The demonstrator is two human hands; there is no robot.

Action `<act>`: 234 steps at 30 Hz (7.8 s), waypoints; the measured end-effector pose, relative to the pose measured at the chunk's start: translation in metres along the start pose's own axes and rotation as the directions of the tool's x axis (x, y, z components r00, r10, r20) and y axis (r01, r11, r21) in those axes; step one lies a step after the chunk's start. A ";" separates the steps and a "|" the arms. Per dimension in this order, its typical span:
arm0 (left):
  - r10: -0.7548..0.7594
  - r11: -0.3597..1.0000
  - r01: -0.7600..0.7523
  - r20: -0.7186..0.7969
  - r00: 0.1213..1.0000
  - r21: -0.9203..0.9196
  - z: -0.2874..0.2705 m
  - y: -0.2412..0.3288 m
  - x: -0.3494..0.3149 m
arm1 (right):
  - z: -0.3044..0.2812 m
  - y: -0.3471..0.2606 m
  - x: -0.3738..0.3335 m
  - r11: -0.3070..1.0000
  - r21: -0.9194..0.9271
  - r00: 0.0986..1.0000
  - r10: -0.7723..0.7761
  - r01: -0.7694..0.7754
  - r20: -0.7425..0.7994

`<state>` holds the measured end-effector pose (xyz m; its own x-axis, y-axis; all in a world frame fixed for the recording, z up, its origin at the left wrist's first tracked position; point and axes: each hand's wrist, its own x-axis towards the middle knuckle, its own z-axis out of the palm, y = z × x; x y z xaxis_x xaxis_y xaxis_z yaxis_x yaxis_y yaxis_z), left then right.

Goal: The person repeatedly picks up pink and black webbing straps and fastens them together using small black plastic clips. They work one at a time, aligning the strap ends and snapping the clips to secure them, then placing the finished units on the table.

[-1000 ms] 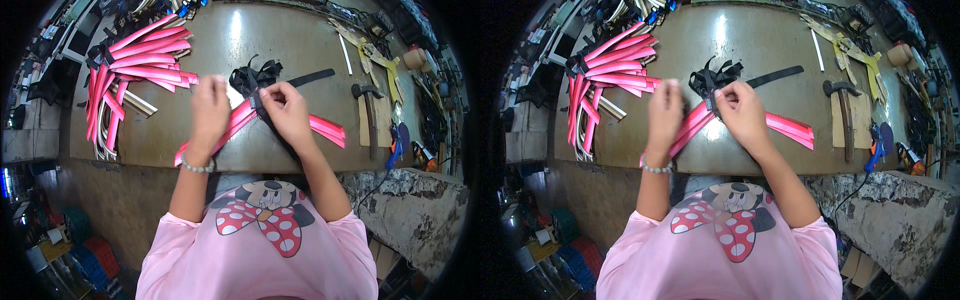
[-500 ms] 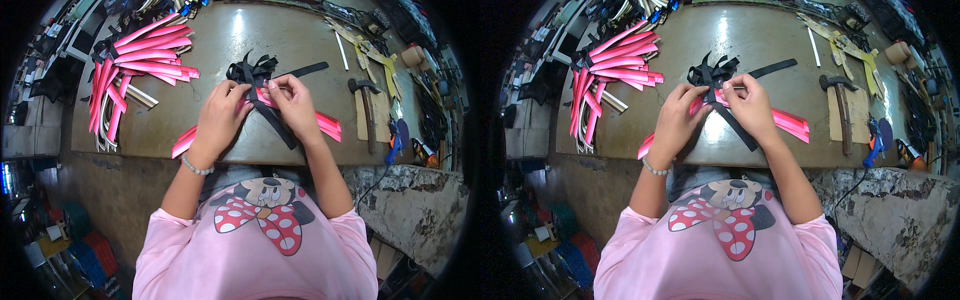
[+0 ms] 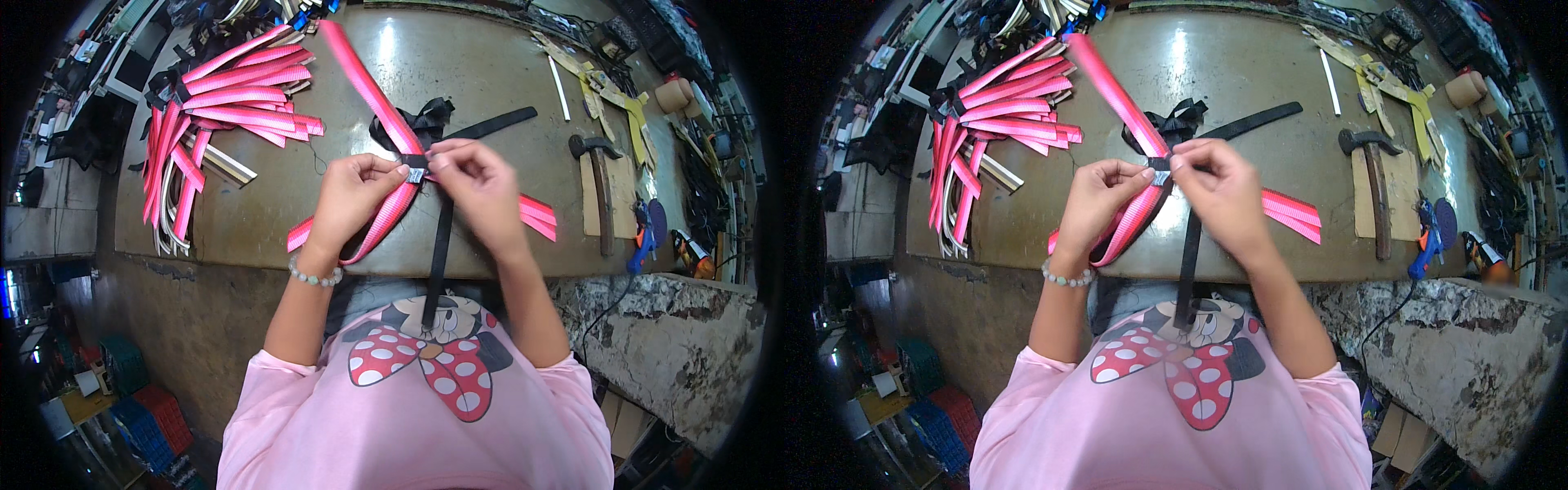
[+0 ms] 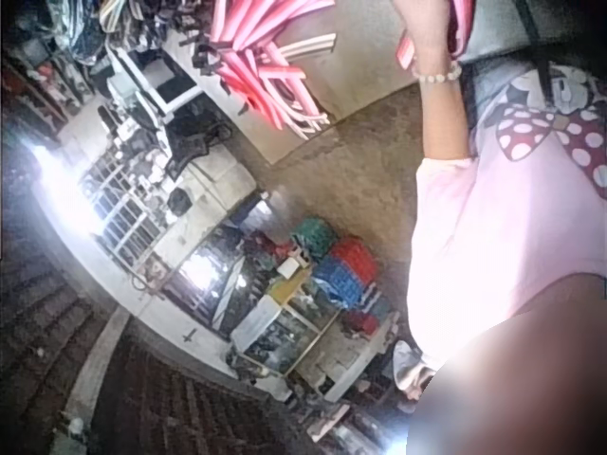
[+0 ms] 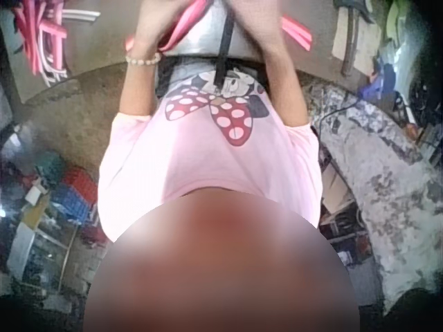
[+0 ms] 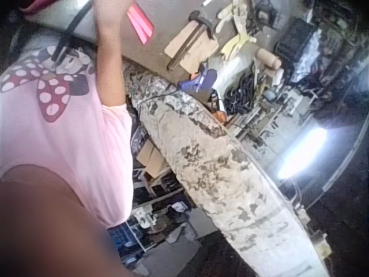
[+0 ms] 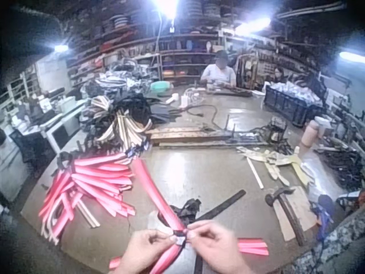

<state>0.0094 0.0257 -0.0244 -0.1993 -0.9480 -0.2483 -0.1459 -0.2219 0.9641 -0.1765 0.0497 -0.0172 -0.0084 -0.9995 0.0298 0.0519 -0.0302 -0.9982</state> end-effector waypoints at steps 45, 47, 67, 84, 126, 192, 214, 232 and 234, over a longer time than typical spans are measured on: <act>0.599 0.620 -0.424 -0.049 0.799 0.661 0.045 0.023 -0.040 | -0.021 0.006 0.012 0.961 -0.268 0.996 0.076 -0.064 0.035; 0.622 0.523 -0.375 -0.043 0.782 0.765 0.046 0.013 -0.022 | -0.020 0.006 0.010 0.958 -0.287 0.999 0.032 -0.019 0.040; 0.645 0.578 -0.435 -0.060 0.762 0.690 0.039 -0.010 -0.022 | -0.010 0.014 0.004 0.784 -0.542 0.951 -0.285 0.304 0.122; 0.544 -0.008 -0.560 0.473 0.693 0.829 -0.023 0.037 0.024 | -0.015 0.011 0.002 0.891 -0.383 0.911 -0.346 0.243 -0.226; 0.425 0.832 -0.331 -0.129 0.896 0.446 0.000 -0.015 0.005 | 0.013 0.000 0.029 0.814 -0.576 0.996 -0.022 0.070 0.090; 0.095 0.974 -0.085 -0.036 0.995 0.211 -0.007 -0.007 -0.005 | 0.008 0.001 0.014 0.995 -0.040 0.990 0.093 -0.089 0.108; 0.076 0.963 -0.082 0.033 0.997 0.258 -0.018 -0.006 -0.010 | 0.010 0.006 0.013 0.946 -0.320 0.991 -0.011 0.052 0.131; 0.103 0.975 -0.100 -0.004 0.995 0.200 -0.016 -0.010 -0.013 | 0.030 -0.006 0.009 0.633 -0.720 0.957 -0.146 0.286 0.252; 0.091 0.973 -0.088 -0.004 0.996 0.213 -0.016 -0.008 -0.015 | 0.028 -0.004 0.010 0.699 -0.665 0.963 -0.150 0.263 0.224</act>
<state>0.0286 0.0376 -0.0266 -0.2075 -0.9652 -0.1592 -0.3306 -0.0840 0.9400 -0.1485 0.0400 -0.0116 0.2076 -0.9596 0.1899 -0.6298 -0.2797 -0.7247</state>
